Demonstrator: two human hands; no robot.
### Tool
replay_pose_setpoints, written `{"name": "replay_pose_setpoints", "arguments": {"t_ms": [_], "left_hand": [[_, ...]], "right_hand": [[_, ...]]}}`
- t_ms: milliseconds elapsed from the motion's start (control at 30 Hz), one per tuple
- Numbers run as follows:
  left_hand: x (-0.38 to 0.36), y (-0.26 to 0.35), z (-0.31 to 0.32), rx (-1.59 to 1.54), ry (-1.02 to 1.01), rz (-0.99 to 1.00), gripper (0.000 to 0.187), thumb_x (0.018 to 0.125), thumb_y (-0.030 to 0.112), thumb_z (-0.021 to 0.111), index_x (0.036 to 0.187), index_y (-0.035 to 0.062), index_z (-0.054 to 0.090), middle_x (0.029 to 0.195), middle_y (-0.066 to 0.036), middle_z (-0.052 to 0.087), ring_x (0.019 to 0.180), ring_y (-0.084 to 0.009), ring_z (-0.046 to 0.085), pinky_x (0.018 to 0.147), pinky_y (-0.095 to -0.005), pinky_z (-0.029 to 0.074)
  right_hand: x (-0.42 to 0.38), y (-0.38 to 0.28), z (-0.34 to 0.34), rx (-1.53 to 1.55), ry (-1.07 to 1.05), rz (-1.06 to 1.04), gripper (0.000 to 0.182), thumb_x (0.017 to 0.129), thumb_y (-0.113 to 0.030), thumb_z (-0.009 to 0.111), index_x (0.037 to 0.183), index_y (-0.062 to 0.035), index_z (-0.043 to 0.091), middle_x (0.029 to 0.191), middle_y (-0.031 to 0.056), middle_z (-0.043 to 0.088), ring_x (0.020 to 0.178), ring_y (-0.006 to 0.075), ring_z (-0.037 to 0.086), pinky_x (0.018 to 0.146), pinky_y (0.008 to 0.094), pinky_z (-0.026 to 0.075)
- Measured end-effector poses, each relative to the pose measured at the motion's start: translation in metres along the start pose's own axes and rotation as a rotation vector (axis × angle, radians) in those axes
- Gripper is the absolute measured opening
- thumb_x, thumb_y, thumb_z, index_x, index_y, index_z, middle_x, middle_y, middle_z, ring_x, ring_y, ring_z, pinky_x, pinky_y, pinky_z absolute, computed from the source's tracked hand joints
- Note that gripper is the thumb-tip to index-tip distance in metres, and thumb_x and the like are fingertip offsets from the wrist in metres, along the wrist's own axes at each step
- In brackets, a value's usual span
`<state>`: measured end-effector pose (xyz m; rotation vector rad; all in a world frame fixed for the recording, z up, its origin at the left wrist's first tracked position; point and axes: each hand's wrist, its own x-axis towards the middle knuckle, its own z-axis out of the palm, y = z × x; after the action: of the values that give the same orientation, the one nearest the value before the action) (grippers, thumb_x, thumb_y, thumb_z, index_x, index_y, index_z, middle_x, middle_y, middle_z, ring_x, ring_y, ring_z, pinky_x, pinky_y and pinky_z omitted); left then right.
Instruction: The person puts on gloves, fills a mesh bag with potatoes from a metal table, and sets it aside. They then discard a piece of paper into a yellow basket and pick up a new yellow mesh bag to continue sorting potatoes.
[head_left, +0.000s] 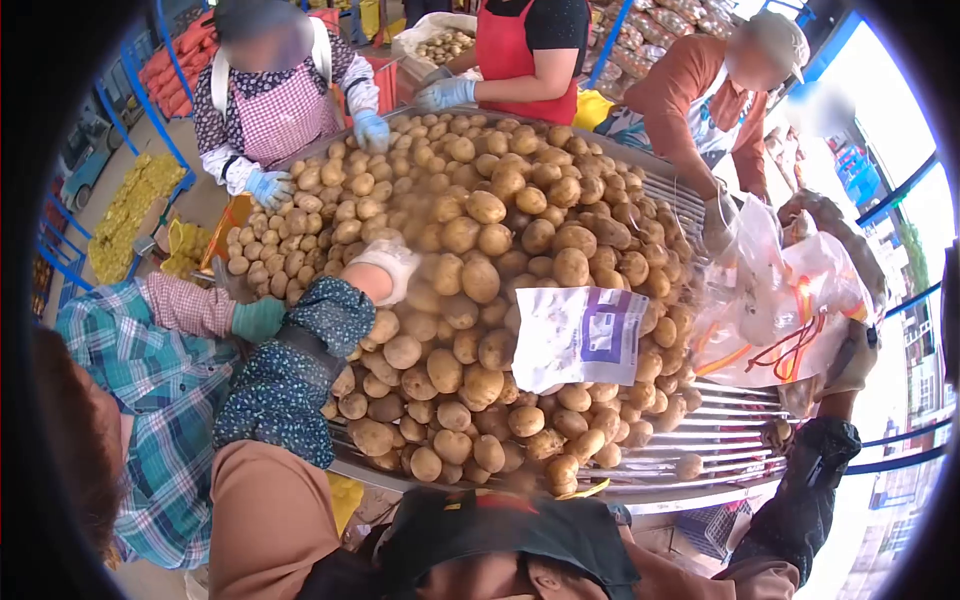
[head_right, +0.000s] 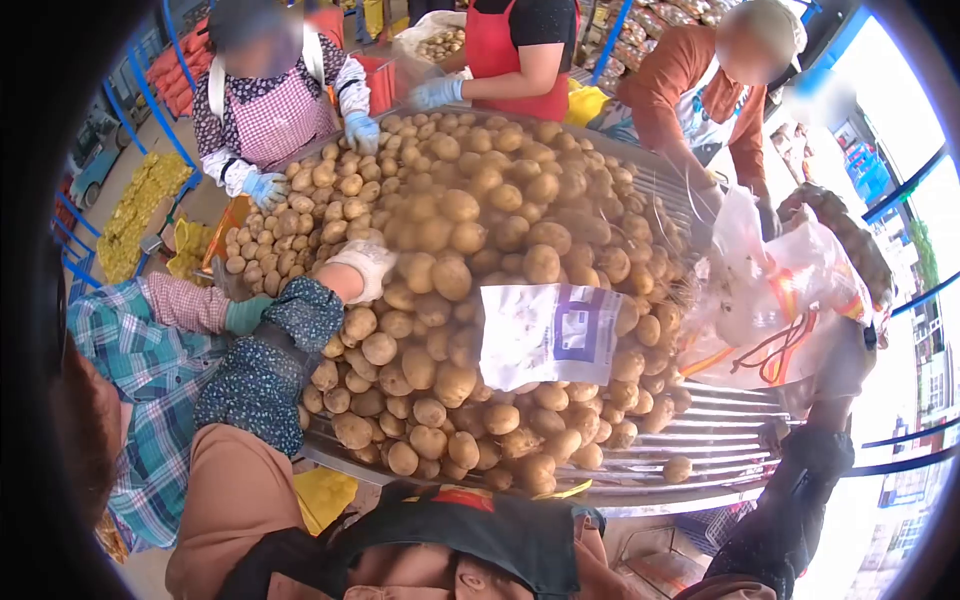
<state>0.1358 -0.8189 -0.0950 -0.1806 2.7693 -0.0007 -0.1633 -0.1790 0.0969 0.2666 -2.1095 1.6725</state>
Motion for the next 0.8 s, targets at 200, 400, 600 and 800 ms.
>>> {"name": "replay_pose_setpoints", "arguments": {"t_ms": [200,400,600,800], "left_hand": [[0.000,-0.002,0.008,0.036,-0.147,-0.056,0.045,0.081,0.023,0.070,0.123,0.0064,0.064,0.120,-0.017,0.068,0.114,-0.0361,0.063,0.098,-0.0438,0.050],[-0.036,0.002,0.000,-0.562,0.201,-0.336,0.056,0.089,0.032,0.070,0.134,0.0037,0.056,0.134,-0.017,0.061,0.123,-0.0316,0.058,0.102,-0.0391,0.047],[-0.095,0.045,0.023,-1.900,0.351,-0.158,0.043,0.096,0.014,0.064,0.135,-0.0036,0.053,0.106,-0.010,0.065,0.101,-0.0186,0.062,0.084,-0.0290,0.053],[-0.133,0.127,0.077,-2.531,0.166,-0.149,0.046,0.103,0.033,0.053,0.136,0.0015,0.052,0.102,-0.009,0.065,0.088,-0.0189,0.064,0.074,-0.0303,0.056]], "right_hand": [[-0.027,0.108,-0.141,-0.245,0.519,0.434,0.014,0.090,-0.019,0.071,0.093,-0.0056,0.068,0.077,-0.0022,0.060,0.062,0.0104,0.053,0.054,0.0287,0.041],[-0.133,0.244,-0.265,-0.678,0.427,0.577,0.022,0.092,-0.026,0.064,0.098,-0.0056,0.071,0.085,0.0081,0.069,0.071,0.0233,0.063,0.063,0.0369,0.049],[-0.245,0.190,-0.117,-1.701,-0.742,0.823,0.028,0.090,-0.032,0.063,0.103,-0.0090,0.072,0.097,0.0142,0.071,0.087,0.0332,0.066,0.074,0.0445,0.051],[-0.267,0.048,0.092,-0.856,-0.852,-0.057,0.022,0.088,-0.026,0.065,0.103,-0.0118,0.072,0.093,0.0170,0.071,0.088,0.0379,0.068,0.080,0.0485,0.054]]}}
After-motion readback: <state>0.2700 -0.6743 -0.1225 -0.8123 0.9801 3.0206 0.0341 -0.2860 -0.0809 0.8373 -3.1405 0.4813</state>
